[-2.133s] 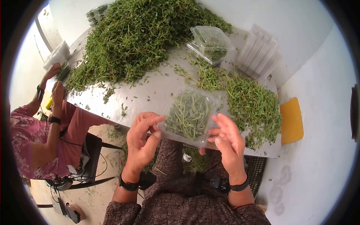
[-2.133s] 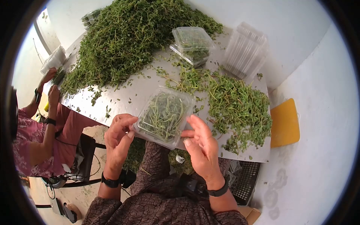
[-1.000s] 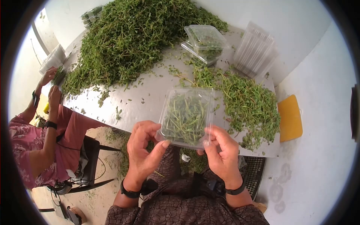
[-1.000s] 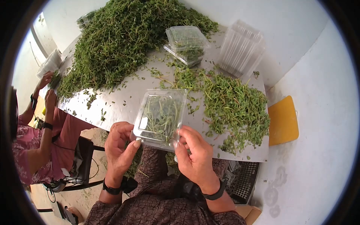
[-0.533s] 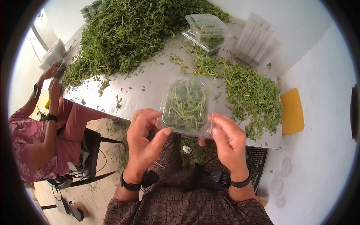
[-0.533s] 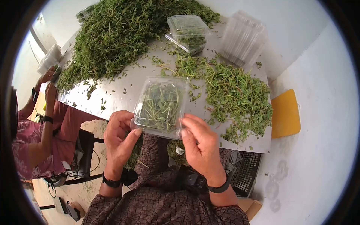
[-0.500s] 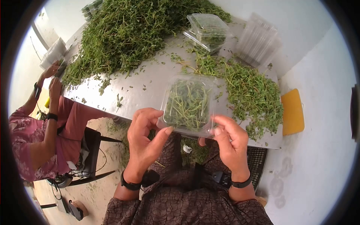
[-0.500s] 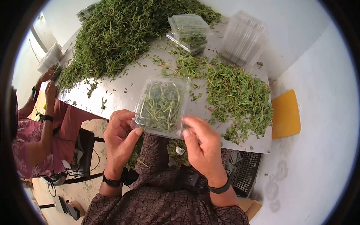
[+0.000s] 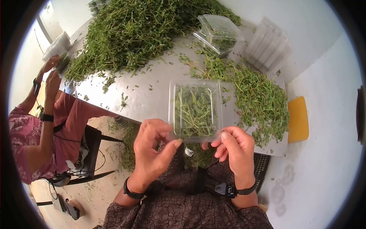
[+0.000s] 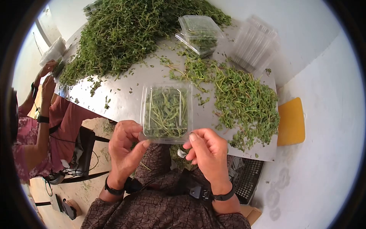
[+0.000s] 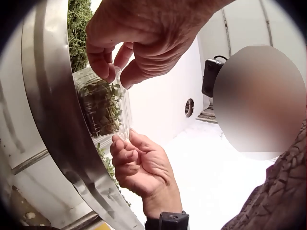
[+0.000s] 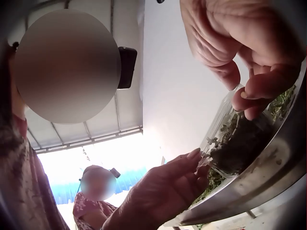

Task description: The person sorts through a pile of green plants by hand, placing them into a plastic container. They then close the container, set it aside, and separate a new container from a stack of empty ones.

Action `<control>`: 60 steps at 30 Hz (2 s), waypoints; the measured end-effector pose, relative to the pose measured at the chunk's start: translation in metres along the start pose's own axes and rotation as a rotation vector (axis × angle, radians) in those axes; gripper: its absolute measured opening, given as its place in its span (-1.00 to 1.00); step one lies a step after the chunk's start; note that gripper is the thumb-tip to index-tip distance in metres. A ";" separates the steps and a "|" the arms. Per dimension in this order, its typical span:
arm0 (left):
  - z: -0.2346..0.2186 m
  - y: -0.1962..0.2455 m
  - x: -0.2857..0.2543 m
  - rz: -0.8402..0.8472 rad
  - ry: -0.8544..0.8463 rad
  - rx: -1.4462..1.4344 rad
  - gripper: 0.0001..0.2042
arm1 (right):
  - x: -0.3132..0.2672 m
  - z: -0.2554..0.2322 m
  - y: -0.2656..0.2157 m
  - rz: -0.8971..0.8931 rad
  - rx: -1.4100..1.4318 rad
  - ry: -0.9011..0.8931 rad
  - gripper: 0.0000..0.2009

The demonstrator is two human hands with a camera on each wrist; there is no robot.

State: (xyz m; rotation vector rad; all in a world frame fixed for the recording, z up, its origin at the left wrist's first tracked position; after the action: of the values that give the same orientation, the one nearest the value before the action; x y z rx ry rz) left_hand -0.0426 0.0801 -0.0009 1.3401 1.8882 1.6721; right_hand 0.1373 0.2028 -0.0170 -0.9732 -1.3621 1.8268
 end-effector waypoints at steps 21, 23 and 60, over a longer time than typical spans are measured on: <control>-0.024 -0.014 0.049 -0.078 0.132 0.085 -0.72 | 0.016 -0.010 -0.005 -0.086 0.070 0.065 -0.86; -0.015 -0.023 0.052 -0.179 0.096 -0.015 -0.70 | 0.016 -0.011 -0.007 -0.087 0.054 0.063 -0.86; -0.029 -0.069 -0.107 -0.585 -0.249 -0.117 -0.77 | -0.044 0.033 0.063 0.048 -0.304 -0.447 -0.98</control>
State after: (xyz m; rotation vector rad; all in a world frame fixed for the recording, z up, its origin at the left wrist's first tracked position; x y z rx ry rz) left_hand -0.0380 -0.0134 -0.0919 0.7936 1.7725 1.2331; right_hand 0.1277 0.1341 -0.0638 -0.7716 -1.9451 1.9884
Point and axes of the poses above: each hand's wrist, its own x-axis towards the middle knuckle, its own z-axis out of the palm, y = z × x, the point moved 9 cm from there along x, towards the middle knuckle, and after that the axes turned 10 degrees about x, right-handed, at the moved point
